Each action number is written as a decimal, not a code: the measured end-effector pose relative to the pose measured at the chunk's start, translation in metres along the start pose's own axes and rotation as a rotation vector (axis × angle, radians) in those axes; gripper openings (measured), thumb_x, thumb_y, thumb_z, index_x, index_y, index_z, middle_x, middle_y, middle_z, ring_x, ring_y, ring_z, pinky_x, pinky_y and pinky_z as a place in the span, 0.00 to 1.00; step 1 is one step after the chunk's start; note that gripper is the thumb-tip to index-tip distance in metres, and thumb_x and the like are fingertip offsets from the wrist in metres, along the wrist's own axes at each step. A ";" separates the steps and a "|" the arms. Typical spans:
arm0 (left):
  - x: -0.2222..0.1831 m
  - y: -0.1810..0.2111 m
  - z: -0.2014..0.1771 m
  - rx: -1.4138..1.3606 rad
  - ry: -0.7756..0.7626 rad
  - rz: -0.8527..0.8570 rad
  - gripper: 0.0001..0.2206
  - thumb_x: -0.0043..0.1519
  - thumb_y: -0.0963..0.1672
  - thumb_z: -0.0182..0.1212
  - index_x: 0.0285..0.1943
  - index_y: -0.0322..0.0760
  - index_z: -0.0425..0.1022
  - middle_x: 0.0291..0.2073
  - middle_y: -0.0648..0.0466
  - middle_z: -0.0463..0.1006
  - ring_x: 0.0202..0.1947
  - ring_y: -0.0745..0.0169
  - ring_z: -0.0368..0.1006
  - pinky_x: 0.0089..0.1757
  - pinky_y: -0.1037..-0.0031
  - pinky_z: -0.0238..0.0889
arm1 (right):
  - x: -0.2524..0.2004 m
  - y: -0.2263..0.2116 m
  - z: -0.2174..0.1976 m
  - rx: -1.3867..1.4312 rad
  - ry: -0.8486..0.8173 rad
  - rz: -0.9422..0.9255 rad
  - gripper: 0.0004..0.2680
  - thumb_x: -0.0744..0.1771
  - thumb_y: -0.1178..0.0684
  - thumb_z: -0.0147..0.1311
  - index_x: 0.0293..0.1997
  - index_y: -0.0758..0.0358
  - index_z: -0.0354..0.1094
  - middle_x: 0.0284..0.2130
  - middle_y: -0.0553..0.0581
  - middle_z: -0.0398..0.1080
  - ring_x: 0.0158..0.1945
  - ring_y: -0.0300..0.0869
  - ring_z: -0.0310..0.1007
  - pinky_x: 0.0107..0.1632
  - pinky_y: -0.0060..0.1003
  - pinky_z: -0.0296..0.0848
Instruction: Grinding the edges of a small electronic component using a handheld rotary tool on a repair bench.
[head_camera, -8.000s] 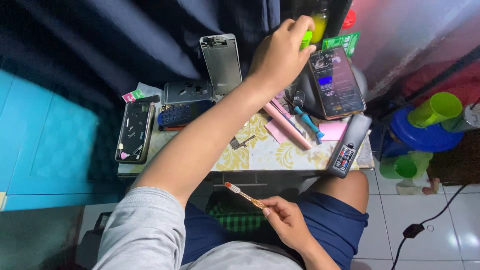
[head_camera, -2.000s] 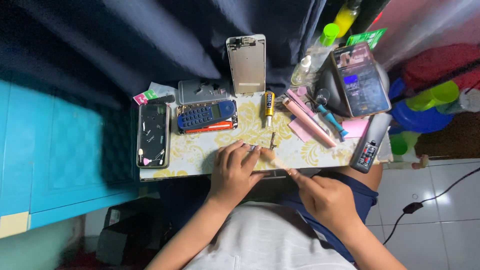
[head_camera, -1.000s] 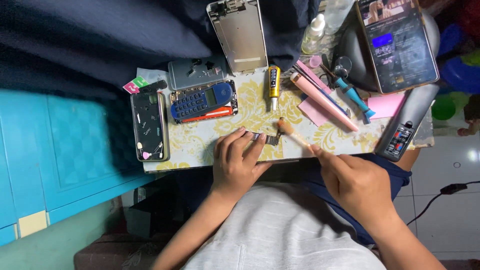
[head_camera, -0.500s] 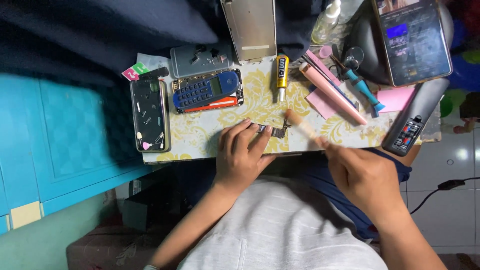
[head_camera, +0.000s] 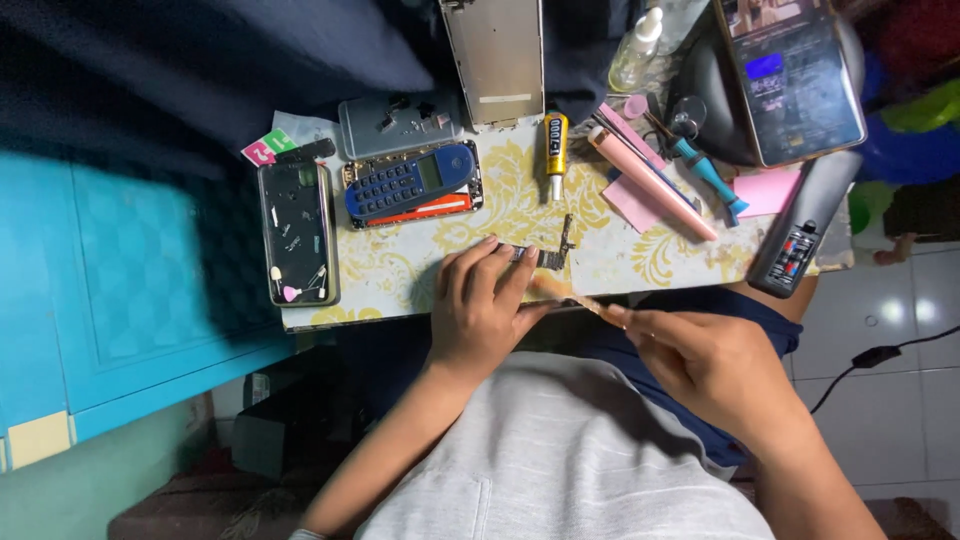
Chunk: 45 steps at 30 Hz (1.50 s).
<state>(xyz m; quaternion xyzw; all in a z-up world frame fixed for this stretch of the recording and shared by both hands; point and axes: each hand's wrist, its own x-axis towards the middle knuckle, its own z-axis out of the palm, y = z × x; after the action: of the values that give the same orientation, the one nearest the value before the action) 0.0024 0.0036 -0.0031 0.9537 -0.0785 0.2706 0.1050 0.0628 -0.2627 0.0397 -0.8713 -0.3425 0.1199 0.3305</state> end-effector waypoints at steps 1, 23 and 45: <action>0.000 -0.001 0.000 -0.003 0.009 -0.003 0.25 0.66 0.59 0.58 0.62 0.41 0.75 0.48 0.49 0.75 0.54 0.48 0.73 0.51 0.57 0.68 | 0.002 0.004 -0.001 -0.009 0.000 -0.002 0.06 0.66 0.56 0.57 0.45 0.53 0.75 0.35 0.46 0.82 0.29 0.42 0.81 0.27 0.34 0.69; -0.014 -0.005 0.007 0.107 -0.031 0.032 0.37 0.56 0.60 0.77 0.67 0.39 0.69 0.60 0.48 0.72 0.64 0.48 0.66 0.56 0.56 0.67 | 0.053 0.030 -0.009 -0.832 0.581 0.005 0.03 0.70 0.54 0.65 0.47 0.53 0.79 0.41 0.52 0.78 0.36 0.51 0.69 0.36 0.42 0.67; -0.002 0.007 -0.029 -0.496 0.229 -0.131 0.36 0.60 0.62 0.59 0.68 0.36 0.68 0.57 0.45 0.68 0.59 0.44 0.67 0.57 0.56 0.62 | 0.056 -0.013 0.014 -0.408 0.778 -0.159 0.04 0.68 0.57 0.60 0.45 0.60 0.74 0.27 0.56 0.72 0.26 0.49 0.71 0.34 0.42 0.72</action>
<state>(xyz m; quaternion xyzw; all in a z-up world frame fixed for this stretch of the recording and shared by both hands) -0.0154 0.0043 0.0208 0.8650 -0.0683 0.3419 0.3609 0.0906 -0.2108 0.0386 -0.8699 -0.2751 -0.3129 0.2641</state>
